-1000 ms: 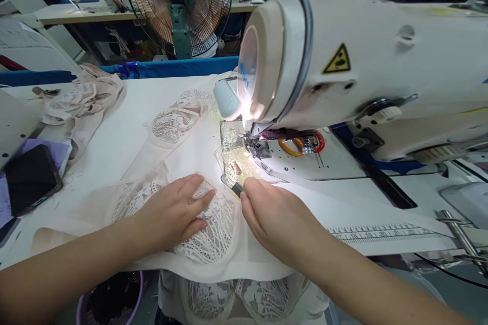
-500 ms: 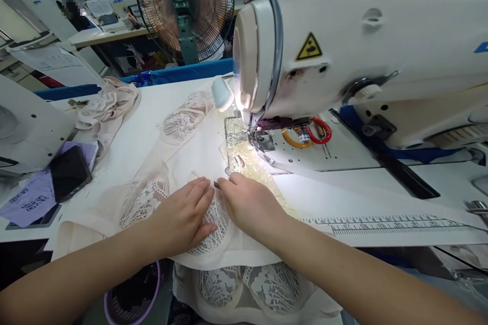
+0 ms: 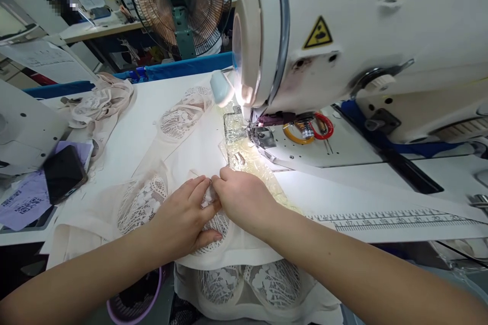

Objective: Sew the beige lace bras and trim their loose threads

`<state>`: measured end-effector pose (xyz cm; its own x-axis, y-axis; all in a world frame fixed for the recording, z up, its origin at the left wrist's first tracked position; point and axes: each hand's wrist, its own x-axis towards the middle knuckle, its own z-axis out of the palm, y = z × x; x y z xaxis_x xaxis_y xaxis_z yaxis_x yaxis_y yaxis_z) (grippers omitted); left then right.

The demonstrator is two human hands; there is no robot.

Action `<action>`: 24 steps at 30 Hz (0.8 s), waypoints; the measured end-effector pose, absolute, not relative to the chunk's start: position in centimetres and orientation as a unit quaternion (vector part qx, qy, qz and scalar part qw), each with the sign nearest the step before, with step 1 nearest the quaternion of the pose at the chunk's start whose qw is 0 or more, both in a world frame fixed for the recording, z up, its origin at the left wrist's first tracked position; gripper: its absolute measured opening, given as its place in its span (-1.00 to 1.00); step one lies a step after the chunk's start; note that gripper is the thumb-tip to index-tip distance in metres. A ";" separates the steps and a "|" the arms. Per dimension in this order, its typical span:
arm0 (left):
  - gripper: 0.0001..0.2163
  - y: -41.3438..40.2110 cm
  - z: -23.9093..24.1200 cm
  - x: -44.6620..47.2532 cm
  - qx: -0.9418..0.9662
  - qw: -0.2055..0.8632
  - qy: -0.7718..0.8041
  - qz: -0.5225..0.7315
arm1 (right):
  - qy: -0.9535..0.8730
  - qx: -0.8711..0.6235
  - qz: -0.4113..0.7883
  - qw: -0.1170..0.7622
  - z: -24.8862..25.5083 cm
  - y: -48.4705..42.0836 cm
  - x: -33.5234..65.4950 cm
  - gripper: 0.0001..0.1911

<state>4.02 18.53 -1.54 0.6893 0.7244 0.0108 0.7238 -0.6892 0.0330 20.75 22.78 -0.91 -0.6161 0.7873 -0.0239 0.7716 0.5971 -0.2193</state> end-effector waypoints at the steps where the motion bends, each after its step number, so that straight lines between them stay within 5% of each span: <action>1: -0.43 18.6 -1.5 4.0 0.919 0.013 0.394 0.011 | -0.895 -0.432 0.104 0.028 -0.6 22.8 20.8 -0.86; 9: -0.41 18.5 -1.4 4.0 0.918 0.011 0.397 -0.003 | -0.904 -0.420 0.073 -0.023 0.9 21.4 22.9 -0.77; 24: -0.41 18.6 -1.2 4.0 0.920 -0.004 0.393 -0.001 | -0.899 -0.428 0.089 0.034 -0.9 22.0 22.7 -0.80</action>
